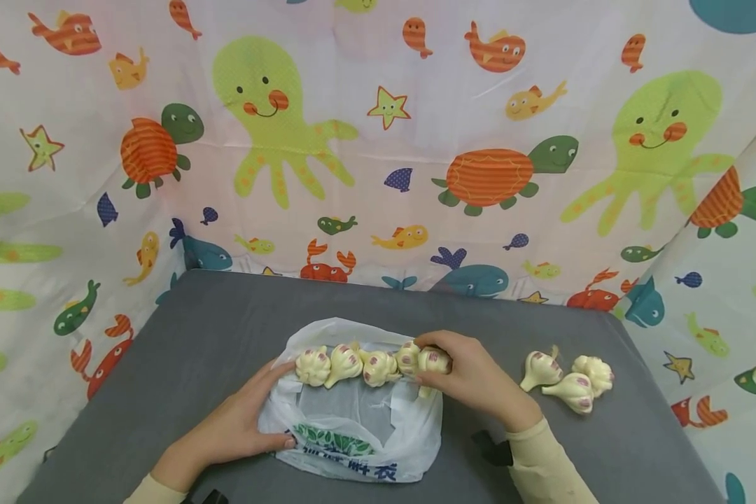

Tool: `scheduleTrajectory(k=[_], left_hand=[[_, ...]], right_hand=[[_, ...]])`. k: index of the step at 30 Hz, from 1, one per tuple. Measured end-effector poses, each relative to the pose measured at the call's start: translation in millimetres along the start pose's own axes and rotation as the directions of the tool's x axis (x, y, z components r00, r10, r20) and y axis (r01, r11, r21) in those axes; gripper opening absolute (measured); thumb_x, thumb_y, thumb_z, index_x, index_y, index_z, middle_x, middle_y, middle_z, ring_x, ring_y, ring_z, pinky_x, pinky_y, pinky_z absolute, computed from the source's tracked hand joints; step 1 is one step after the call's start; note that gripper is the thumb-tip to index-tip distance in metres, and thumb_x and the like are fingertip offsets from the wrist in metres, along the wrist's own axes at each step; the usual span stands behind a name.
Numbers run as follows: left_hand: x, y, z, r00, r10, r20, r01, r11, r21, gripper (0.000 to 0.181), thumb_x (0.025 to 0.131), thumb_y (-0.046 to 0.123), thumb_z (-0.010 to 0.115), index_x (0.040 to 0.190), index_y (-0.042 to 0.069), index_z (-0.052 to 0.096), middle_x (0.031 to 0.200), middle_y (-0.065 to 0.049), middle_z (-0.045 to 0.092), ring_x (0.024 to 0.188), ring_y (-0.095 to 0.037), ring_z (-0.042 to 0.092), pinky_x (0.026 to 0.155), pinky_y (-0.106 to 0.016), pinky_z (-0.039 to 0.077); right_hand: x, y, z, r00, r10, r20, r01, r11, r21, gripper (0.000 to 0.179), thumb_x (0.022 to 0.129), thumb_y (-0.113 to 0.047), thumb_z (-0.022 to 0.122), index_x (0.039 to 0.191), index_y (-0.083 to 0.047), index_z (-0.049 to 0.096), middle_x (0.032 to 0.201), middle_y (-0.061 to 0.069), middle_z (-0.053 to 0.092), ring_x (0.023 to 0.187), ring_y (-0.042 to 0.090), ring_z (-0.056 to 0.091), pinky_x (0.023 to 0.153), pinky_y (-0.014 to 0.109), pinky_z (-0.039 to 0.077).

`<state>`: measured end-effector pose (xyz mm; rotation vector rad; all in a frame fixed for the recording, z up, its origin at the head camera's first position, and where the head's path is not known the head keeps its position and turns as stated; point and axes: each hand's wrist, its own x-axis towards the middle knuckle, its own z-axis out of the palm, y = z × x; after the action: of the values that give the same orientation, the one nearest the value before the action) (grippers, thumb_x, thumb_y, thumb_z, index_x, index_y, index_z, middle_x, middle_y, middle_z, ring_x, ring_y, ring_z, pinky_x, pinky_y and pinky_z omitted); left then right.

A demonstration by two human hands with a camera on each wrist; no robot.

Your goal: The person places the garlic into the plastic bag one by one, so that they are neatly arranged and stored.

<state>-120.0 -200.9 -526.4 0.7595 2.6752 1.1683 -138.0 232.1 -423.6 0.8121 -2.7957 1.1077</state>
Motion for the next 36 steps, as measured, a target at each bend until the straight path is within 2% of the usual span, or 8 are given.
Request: scheduleTrajectory(k=[6,10,15,27,32,36], left_hand=[[0.7,-0.2,0.2,1.000,0.006,0.003,-0.006,1.000,-0.004,0.116,0.079,0.070,0.090,0.172,0.040,0.028,0.179,-0.008,0.023,0.156,-0.038,0.037,0.109,-0.071,0.043],[1.6,0.1,0.3,1.000,0.007,0.005,-0.007,1.000,-0.005,0.116,0.079,0.071,0.090,0.172,0.039,0.028,0.179,-0.007,0.023,0.156,-0.038,0.037,0.110,-0.071,0.042],[1.7,-0.1,0.3,1.000,0.008,0.005,-0.008,1.000,-0.010,0.117,0.079,0.071,0.090,0.172,0.039,0.028,0.179,-0.009,0.023,0.156,-0.040,0.036,0.109,-0.072,0.042],[-0.2,-1.1,0.0,1.000,0.007,-0.002,-0.007,1.000,0.003,0.117,0.079,0.069,0.091,0.172,0.039,0.027,0.179,-0.008,0.023,0.156,-0.039,0.035,0.110,-0.071,0.042],[0.9,-0.2,0.0,1.000,0.010,-0.002,-0.010,1.000,-0.006,0.118,0.079,0.068,0.091,0.173,0.038,0.027,0.179,-0.005,0.024,0.157,-0.036,0.035,0.111,-0.070,0.042],[1.3,1.3,0.9,1.000,-0.005,0.009,0.006,1.000,-0.031,0.117,0.078,0.065,0.094,0.172,0.039,0.028,0.178,-0.003,0.024,0.156,-0.035,0.036,0.110,-0.070,0.042]], right_hand=[[7.9,-7,7,0.999,-0.028,0.025,0.027,0.999,0.016,0.048,0.092,-0.023,0.092,0.134,-0.010,0.073,0.127,0.006,0.074,0.102,0.013,0.067,0.085,0.034,0.059],[12.7,-10,11,0.999,-0.038,0.029,0.037,0.999,0.011,0.048,0.091,-0.026,0.093,0.133,-0.013,0.073,0.129,0.003,0.074,0.107,0.013,0.068,0.090,0.036,0.059],[19.3,-17,19,0.998,-0.051,0.045,0.050,0.998,0.024,0.047,0.091,-0.026,0.093,0.132,-0.013,0.073,0.128,0.004,0.075,0.107,0.013,0.068,0.091,0.036,0.059],[34.4,-38,36,0.989,-0.096,0.111,0.085,0.992,0.097,0.048,0.091,-0.019,0.092,0.134,-0.008,0.073,0.125,0.007,0.074,0.101,0.013,0.067,0.084,0.030,0.060],[41.8,-42,44,0.983,-0.132,0.126,0.124,0.990,0.072,0.050,0.091,-0.022,0.093,0.134,-0.006,0.072,0.126,0.005,0.074,0.104,0.013,0.068,0.087,0.032,0.060],[45.6,-46,50,0.981,-0.130,0.145,0.120,0.990,0.070,0.050,0.093,-0.025,0.091,0.136,-0.007,0.072,0.129,0.004,0.074,0.111,0.014,0.068,0.094,0.036,0.058]])
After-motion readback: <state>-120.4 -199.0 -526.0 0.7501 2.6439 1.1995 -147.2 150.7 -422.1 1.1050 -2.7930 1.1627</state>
